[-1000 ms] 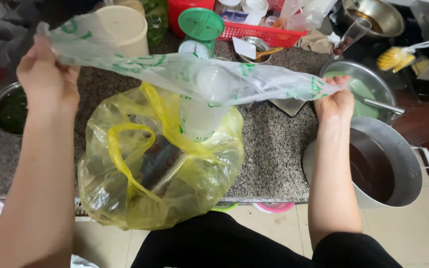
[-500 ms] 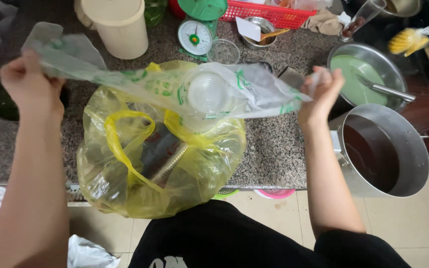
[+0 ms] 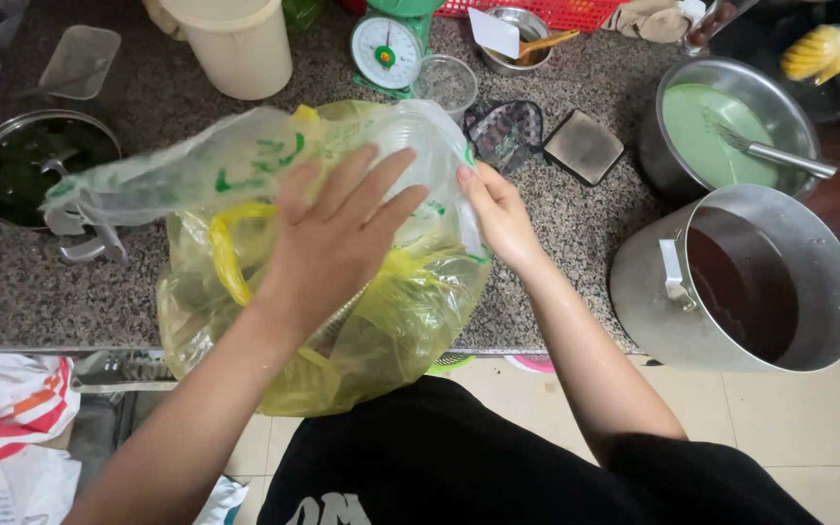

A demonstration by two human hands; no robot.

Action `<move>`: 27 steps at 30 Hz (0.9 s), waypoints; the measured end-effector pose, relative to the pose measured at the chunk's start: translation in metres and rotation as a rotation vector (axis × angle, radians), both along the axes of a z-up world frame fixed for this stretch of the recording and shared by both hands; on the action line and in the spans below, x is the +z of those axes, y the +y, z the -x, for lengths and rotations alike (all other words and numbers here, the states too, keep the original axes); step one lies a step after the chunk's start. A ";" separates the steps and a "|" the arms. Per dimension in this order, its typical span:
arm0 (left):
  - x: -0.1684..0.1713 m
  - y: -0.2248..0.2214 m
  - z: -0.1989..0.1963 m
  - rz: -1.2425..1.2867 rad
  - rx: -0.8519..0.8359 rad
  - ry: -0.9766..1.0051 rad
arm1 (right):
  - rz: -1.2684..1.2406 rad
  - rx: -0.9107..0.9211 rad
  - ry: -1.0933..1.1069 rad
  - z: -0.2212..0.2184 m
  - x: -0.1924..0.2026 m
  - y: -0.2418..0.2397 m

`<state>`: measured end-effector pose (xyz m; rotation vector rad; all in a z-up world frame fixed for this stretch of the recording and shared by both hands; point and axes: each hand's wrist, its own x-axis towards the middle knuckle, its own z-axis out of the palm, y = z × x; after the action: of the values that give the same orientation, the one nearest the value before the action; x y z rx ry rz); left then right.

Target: The person rinses a handheld strainer under a kitchen faucet, places it on a tray, and then picks up and ties a yellow plastic bag containing disposable cups before carrying it to a staircase.

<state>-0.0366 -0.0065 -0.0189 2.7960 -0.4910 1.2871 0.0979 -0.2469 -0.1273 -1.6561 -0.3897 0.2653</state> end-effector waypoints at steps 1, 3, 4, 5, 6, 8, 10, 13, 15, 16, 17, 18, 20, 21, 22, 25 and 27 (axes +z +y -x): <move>-0.001 -0.007 -0.001 -0.044 -0.073 0.101 | -0.052 0.002 0.027 0.003 0.000 0.004; -0.006 -0.006 -0.004 -0.093 -0.052 0.165 | -0.062 -0.012 0.042 0.010 0.004 0.010; -0.008 -0.005 -0.008 -0.144 -0.032 0.222 | -0.073 -0.027 0.050 0.011 0.006 0.012; -0.013 -0.001 -0.010 -0.147 -0.040 0.220 | -0.075 -0.035 0.048 0.014 0.003 0.015; -0.019 0.003 -0.012 -0.171 -0.021 0.224 | -0.055 -0.040 0.004 0.017 -0.001 0.016; -0.024 0.010 -0.014 -0.200 -0.014 0.229 | -0.037 -0.057 -0.038 0.025 -0.003 0.023; -0.023 0.018 -0.013 -0.134 -0.055 0.243 | -0.036 -0.075 -0.002 0.033 0.001 0.032; -0.011 0.025 -0.009 -0.053 -0.129 0.257 | -0.082 -0.075 -0.106 0.032 -0.018 0.034; -0.005 0.030 -0.009 -0.011 -0.152 0.253 | 0.045 -0.146 -0.329 0.036 -0.012 0.033; -0.002 0.033 -0.008 0.033 -0.163 0.245 | 0.173 -0.201 -0.555 0.039 -0.009 0.034; 0.000 0.036 -0.009 0.033 -0.164 0.249 | 0.173 -0.202 -0.551 0.039 -0.001 0.033; 0.001 0.039 -0.007 0.082 -0.151 0.231 | 0.206 -0.210 -0.594 0.040 0.007 0.034; 0.009 0.045 -0.004 0.133 -0.123 0.218 | 0.234 -0.203 -0.632 0.039 0.017 0.034; 0.015 0.047 -0.002 0.183 -0.097 0.193 | 0.188 -0.187 -0.581 0.037 0.021 0.033; 0.021 0.050 -0.001 0.234 -0.069 0.166 | 0.142 -0.170 -0.529 0.035 0.024 0.032; 0.021 0.059 0.009 0.413 -0.062 0.144 | 0.065 -0.142 -0.465 0.028 0.022 0.029; 0.030 0.054 0.016 0.604 -0.078 0.179 | 0.033 -0.146 -0.403 0.024 0.017 0.027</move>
<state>-0.0523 0.0480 0.0110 2.3239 -0.1595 0.9514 0.0743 -0.2200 -0.1102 -1.7604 -0.5639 -0.1764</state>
